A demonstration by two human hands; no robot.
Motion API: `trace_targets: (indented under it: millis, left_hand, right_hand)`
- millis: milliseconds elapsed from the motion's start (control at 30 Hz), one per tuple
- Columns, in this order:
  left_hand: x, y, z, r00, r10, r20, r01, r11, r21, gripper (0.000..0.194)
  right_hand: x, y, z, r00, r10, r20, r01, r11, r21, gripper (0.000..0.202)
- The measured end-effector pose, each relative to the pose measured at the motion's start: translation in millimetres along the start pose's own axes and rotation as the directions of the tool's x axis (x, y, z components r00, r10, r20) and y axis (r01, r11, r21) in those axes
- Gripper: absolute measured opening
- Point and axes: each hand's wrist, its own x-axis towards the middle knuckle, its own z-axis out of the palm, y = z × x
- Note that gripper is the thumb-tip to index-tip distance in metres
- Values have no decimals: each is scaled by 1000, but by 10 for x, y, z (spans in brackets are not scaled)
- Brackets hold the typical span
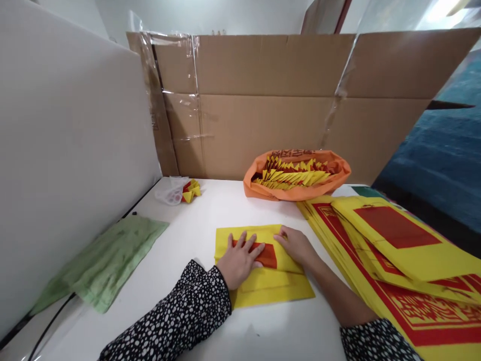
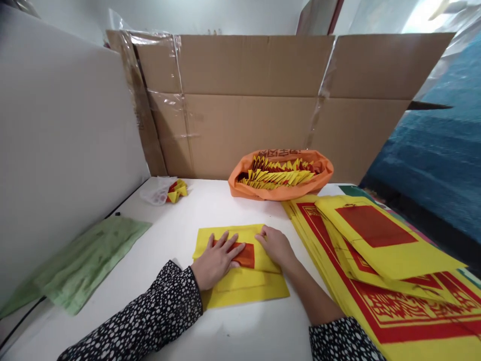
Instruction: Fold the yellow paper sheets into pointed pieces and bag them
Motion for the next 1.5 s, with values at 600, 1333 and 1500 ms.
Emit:
trace_targets:
  millis: [600, 1333, 1500]
  left_hand:
    - [56, -9, -13, 999, -47, -5, 47, 999, -26, 63]
    - [44, -33, 9, 998, -48, -33, 47, 999, -11, 63]
    - [37, -46, 50, 998, -48, -30, 47, 999, -14, 63]
  right_hand:
    - [18, -63, -15, 995, 96, 22, -92, 984, -152, 23]
    - [-5, -53, 41, 996, 92, -2, -92, 984, -156, 25]
    - [0, -66, 39, 995, 103, 4, -101, 983, -154, 25]
